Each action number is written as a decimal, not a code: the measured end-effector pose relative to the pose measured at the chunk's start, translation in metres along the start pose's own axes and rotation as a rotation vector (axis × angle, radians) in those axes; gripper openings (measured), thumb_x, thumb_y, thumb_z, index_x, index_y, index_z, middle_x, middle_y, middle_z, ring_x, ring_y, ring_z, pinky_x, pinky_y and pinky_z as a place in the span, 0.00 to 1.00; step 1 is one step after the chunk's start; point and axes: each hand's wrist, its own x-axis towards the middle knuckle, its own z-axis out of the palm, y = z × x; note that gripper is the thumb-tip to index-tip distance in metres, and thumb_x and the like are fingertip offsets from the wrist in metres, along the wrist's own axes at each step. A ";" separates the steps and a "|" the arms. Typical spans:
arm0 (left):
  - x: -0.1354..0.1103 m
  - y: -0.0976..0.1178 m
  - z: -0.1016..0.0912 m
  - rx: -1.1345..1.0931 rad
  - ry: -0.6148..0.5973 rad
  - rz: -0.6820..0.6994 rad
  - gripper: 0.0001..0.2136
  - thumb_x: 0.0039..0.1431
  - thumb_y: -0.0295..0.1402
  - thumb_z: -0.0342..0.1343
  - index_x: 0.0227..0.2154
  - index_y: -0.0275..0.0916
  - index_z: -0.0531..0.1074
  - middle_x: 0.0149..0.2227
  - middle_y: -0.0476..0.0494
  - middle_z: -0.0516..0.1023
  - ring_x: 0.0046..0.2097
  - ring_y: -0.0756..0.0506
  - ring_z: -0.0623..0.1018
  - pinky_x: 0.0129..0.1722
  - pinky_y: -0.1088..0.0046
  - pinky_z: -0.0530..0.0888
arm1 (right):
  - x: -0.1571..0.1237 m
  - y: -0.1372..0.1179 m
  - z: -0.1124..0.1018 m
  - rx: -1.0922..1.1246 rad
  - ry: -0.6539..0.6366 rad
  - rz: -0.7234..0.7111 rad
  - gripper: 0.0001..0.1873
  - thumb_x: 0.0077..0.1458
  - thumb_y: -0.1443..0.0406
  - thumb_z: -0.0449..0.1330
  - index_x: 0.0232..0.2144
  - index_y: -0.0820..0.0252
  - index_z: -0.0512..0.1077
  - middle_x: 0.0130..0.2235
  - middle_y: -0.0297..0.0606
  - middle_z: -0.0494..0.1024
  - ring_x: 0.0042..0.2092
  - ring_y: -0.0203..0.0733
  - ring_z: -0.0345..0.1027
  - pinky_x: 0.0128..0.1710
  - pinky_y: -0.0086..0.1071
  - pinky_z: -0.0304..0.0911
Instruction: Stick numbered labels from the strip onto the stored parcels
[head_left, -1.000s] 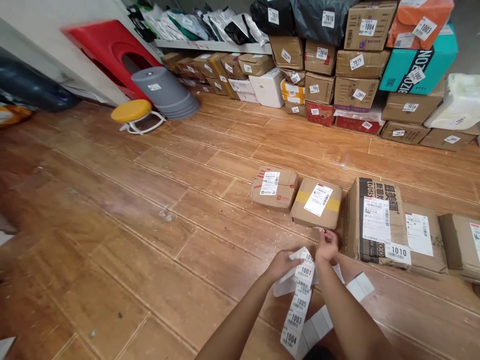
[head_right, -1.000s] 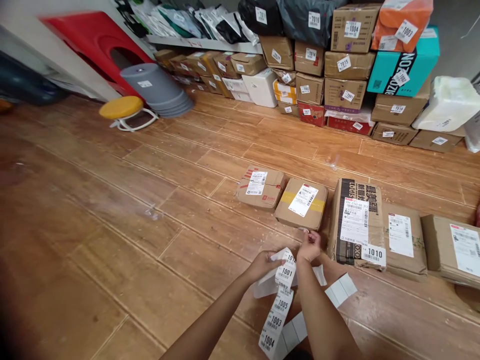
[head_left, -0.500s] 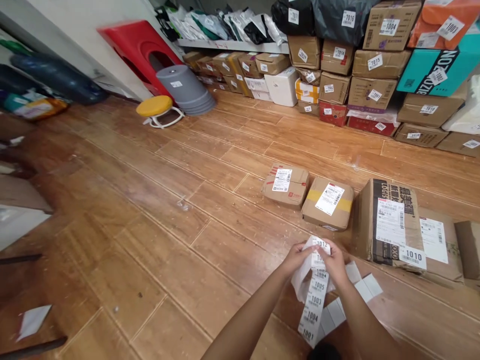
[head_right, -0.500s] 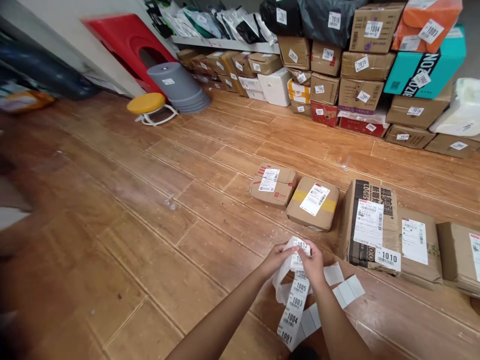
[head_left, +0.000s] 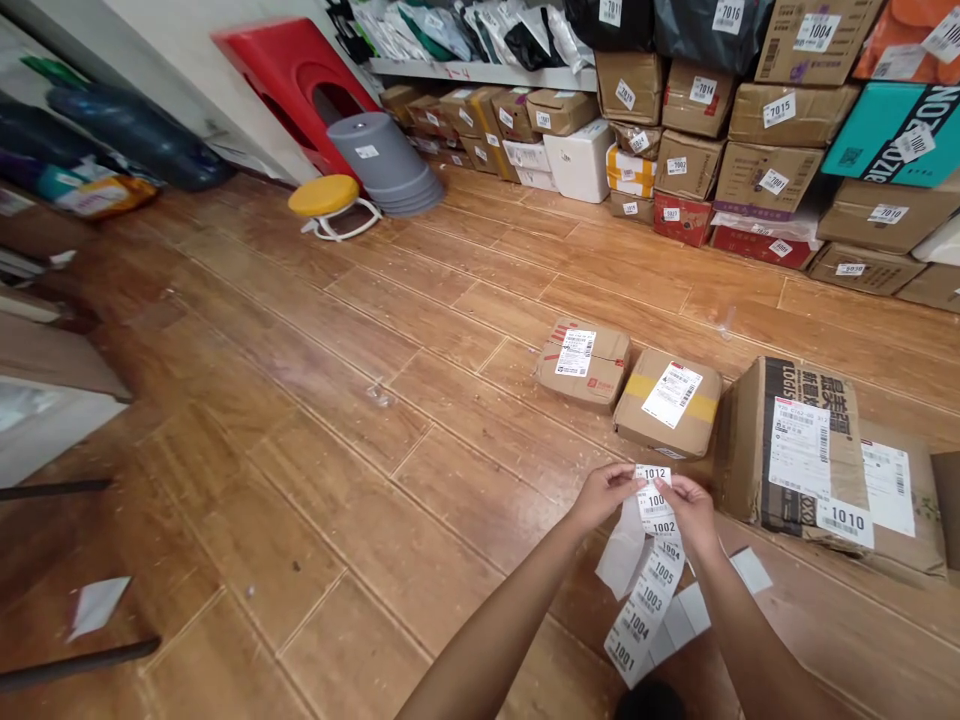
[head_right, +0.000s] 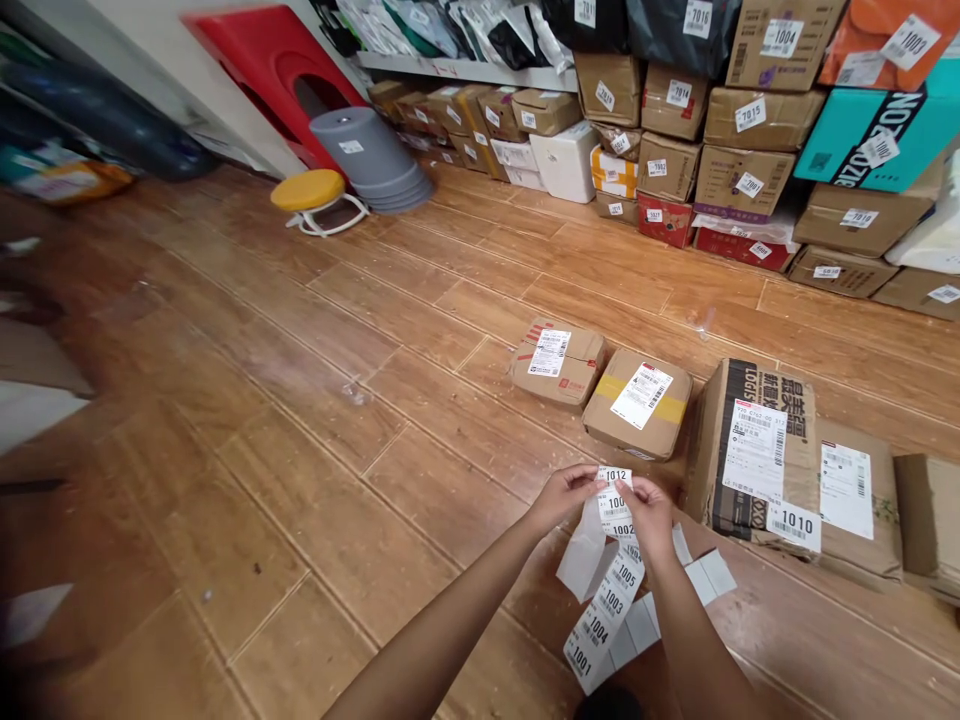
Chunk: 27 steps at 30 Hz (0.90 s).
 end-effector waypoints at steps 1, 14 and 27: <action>0.001 0.003 -0.001 -0.015 -0.004 0.012 0.20 0.35 0.45 0.71 0.29 0.35 0.79 0.30 0.45 0.80 0.31 0.48 0.75 0.36 0.71 0.71 | 0.001 0.000 0.000 -0.017 0.005 -0.011 0.24 0.31 0.47 0.74 0.24 0.57 0.76 0.26 0.38 0.81 0.27 0.47 0.74 0.28 0.38 0.69; 0.007 0.014 -0.009 -0.071 0.012 -0.005 0.17 0.38 0.42 0.71 0.29 0.35 0.78 0.29 0.45 0.81 0.32 0.48 0.77 0.37 0.71 0.73 | 0.003 -0.005 0.005 -0.046 -0.126 -0.049 0.23 0.39 0.47 0.71 0.32 0.57 0.80 0.29 0.36 0.82 0.29 0.42 0.73 0.31 0.33 0.67; 0.020 -0.005 -0.031 -0.015 0.004 -0.035 0.19 0.34 0.37 0.73 0.31 0.35 0.79 0.32 0.44 0.82 0.34 0.46 0.79 0.41 0.67 0.74 | 0.010 0.016 0.010 -0.195 -0.078 -0.140 0.27 0.37 0.42 0.69 0.26 0.59 0.75 0.25 0.36 0.80 0.27 0.41 0.71 0.27 0.31 0.65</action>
